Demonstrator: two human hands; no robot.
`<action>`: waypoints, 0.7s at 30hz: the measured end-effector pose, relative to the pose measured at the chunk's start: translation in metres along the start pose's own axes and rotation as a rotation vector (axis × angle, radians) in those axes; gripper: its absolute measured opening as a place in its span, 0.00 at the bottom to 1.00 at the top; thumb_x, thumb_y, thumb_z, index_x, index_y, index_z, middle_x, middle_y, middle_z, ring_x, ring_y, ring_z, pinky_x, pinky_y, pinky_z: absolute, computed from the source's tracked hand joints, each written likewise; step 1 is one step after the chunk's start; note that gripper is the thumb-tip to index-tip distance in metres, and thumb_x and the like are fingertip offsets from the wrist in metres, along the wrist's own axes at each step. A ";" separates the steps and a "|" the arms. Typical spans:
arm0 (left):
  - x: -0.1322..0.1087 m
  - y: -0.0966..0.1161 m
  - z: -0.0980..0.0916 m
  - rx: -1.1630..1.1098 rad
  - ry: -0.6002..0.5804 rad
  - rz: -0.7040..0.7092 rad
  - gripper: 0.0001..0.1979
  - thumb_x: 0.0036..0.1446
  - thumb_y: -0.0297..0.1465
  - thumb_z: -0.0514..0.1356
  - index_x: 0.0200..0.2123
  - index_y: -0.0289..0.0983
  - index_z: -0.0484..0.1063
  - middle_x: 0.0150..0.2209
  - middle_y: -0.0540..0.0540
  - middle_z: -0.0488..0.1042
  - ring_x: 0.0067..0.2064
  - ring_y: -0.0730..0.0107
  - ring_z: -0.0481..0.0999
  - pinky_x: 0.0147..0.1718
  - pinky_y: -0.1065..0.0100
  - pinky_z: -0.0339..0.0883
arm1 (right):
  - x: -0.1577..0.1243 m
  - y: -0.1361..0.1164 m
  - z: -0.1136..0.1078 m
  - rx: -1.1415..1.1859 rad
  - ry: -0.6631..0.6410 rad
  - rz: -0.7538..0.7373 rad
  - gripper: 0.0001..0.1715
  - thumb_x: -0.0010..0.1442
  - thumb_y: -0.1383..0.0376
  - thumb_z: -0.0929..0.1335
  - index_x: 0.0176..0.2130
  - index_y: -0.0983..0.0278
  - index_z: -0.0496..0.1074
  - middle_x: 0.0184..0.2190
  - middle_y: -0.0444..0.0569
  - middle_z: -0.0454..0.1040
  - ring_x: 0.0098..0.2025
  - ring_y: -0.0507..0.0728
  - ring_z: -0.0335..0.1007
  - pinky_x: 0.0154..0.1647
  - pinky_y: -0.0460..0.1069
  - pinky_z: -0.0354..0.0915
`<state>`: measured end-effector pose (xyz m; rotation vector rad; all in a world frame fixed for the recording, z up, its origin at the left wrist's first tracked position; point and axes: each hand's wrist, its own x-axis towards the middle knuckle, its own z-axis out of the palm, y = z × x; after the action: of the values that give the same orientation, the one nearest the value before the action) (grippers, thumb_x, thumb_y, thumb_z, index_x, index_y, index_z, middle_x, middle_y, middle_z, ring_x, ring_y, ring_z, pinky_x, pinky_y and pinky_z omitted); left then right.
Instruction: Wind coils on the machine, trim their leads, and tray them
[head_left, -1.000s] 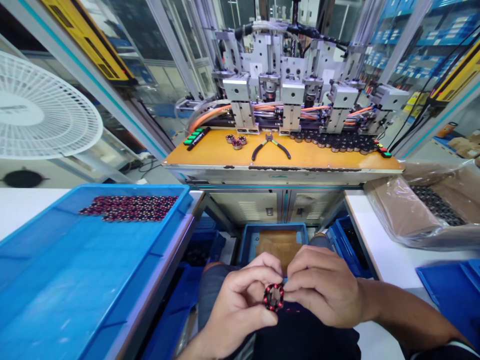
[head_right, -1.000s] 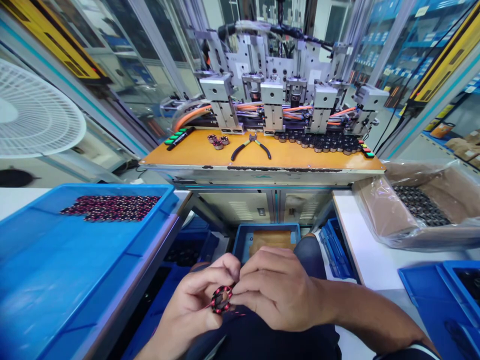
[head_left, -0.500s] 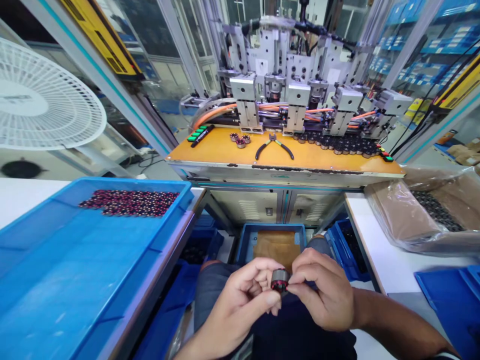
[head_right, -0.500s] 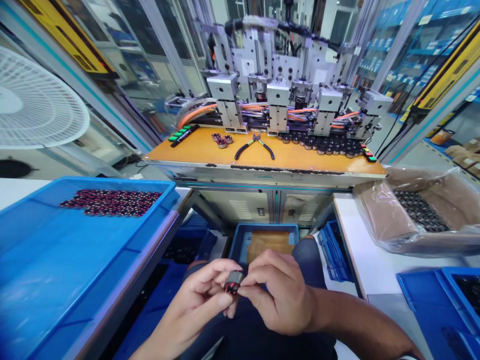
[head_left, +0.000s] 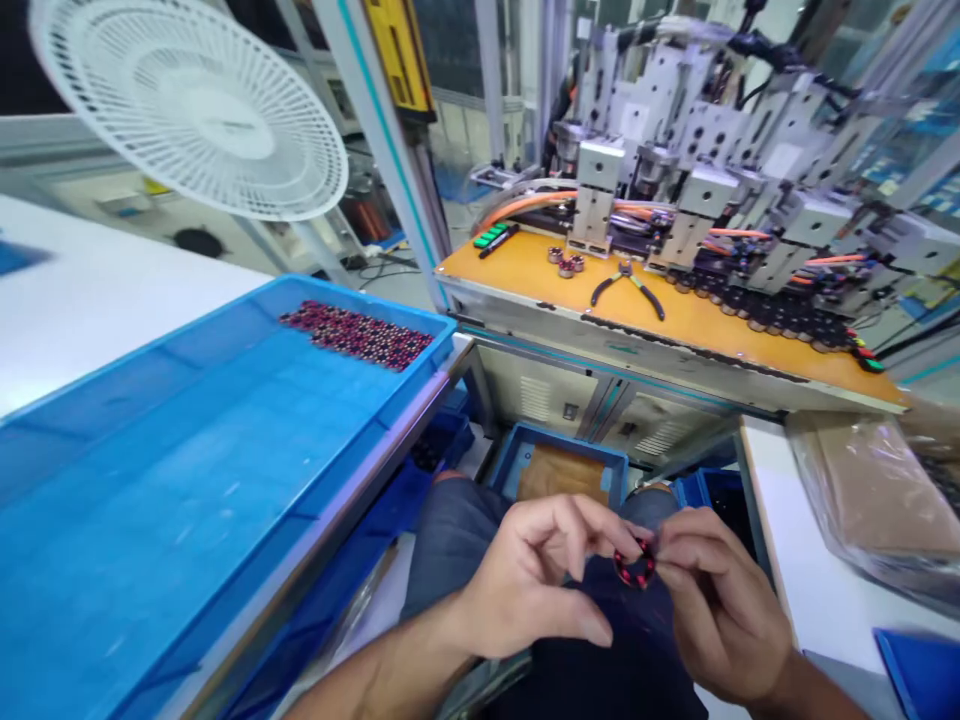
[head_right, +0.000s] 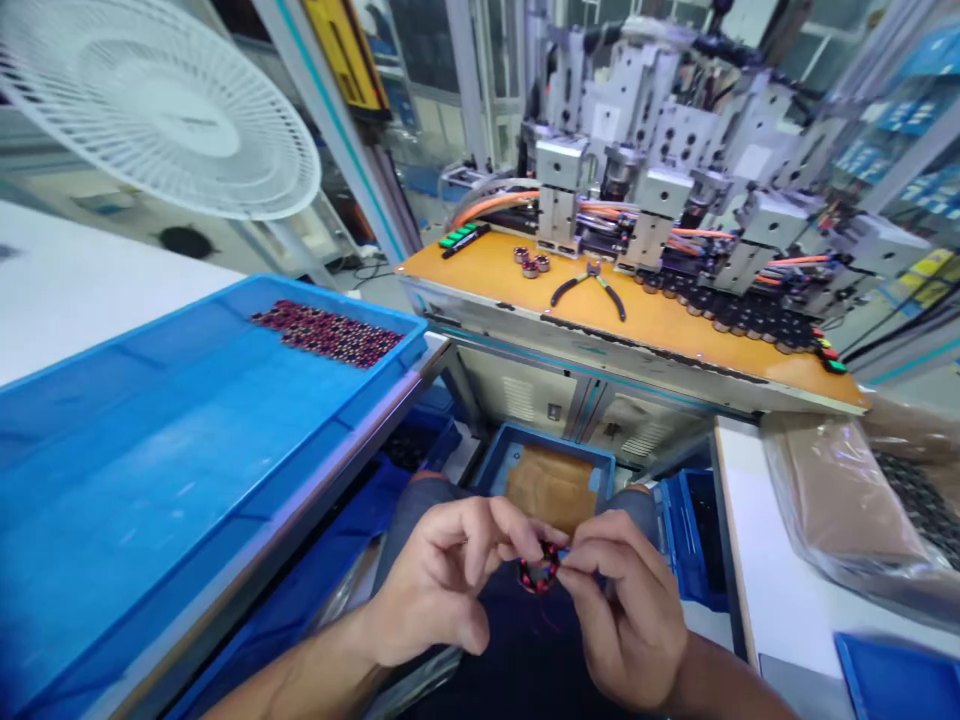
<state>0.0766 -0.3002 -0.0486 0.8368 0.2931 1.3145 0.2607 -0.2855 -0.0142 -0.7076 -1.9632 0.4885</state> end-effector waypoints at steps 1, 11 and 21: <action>0.000 -0.001 -0.001 -0.054 -0.010 -0.008 0.17 0.43 0.29 0.76 0.27 0.37 0.69 0.39 0.46 0.81 0.52 0.56 0.79 0.54 0.55 0.67 | -0.001 0.000 0.000 -0.007 -0.010 -0.026 0.10 0.61 0.76 0.65 0.38 0.63 0.70 0.28 0.46 0.72 0.28 0.52 0.71 0.29 0.46 0.71; 0.001 -0.005 -0.011 0.025 -0.129 -0.447 0.21 0.53 0.47 0.67 0.37 0.36 0.69 0.22 0.54 0.72 0.17 0.81 0.69 0.20 0.77 0.63 | 0.002 -0.002 -0.006 -0.241 -0.095 -0.209 0.06 0.62 0.73 0.68 0.36 0.62 0.72 0.28 0.47 0.76 0.29 0.53 0.77 0.32 0.45 0.75; -0.001 -0.008 -0.009 -0.042 0.007 -0.057 0.19 0.37 0.25 0.78 0.31 0.35 0.74 0.45 0.46 0.77 0.36 0.71 0.82 0.37 0.70 0.75 | 0.000 0.016 -0.009 -0.275 -0.203 -0.129 0.08 0.61 0.73 0.68 0.42 0.63 0.70 0.32 0.49 0.76 0.32 0.53 0.77 0.33 0.43 0.75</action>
<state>0.0763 -0.2981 -0.0609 0.7829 0.2918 1.2672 0.2730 -0.2732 -0.0196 -0.7176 -2.2790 0.2192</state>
